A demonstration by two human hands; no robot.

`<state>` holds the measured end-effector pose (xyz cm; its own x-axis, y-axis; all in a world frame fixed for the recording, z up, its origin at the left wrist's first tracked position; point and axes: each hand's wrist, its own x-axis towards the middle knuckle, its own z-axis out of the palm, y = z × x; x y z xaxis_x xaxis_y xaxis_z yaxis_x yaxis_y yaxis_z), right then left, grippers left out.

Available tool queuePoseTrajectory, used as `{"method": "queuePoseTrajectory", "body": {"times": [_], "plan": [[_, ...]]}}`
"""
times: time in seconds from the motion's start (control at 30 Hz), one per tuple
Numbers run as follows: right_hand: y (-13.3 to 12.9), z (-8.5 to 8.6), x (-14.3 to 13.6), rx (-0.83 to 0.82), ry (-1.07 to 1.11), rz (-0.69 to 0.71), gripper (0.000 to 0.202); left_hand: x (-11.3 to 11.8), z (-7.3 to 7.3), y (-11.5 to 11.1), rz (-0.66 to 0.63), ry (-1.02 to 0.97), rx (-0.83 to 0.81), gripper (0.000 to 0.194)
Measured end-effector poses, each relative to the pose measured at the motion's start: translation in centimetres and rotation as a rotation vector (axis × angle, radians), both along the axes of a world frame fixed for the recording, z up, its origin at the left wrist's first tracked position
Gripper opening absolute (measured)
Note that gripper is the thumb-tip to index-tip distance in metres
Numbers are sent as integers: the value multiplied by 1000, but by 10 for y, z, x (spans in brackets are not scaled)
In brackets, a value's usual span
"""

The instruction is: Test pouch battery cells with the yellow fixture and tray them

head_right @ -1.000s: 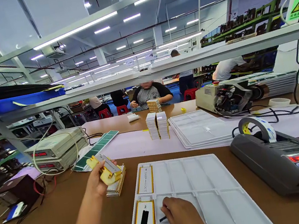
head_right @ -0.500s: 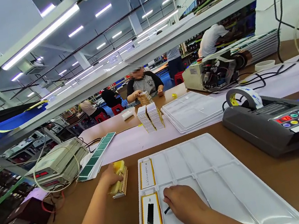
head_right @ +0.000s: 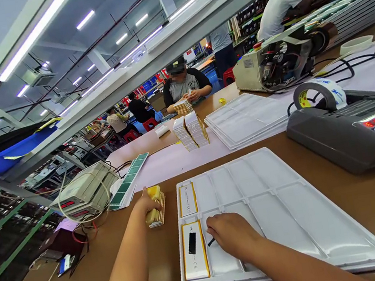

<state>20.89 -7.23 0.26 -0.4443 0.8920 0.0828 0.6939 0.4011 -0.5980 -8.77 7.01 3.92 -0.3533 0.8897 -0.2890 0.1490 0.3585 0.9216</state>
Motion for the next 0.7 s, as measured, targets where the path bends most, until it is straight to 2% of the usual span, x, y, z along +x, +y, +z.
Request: {"method": "queuePoseTrajectory", "body": {"times": [0.17,0.27,0.37,0.5,0.57,0.7], "plan": [[0,-1,1,-5,-4,6,23,4,5,-3,63,191,-96,104],[-1,-2,1,-1,-1,17,23,7,9,-6,90,285,-118,99],[-1,-1,1,-8,10,19,22,14,13,-15,113,398,-123,80],[-1,0,0,-6,18,2,22,28,17,-30,138,557,-73,40],[0,-1,-2,-8,20,-7,21,32,22,-35,149,589,-34,36],[1,-6,-6,-25,18,-17,20,27,41,-46,176,562,56,37]]}}
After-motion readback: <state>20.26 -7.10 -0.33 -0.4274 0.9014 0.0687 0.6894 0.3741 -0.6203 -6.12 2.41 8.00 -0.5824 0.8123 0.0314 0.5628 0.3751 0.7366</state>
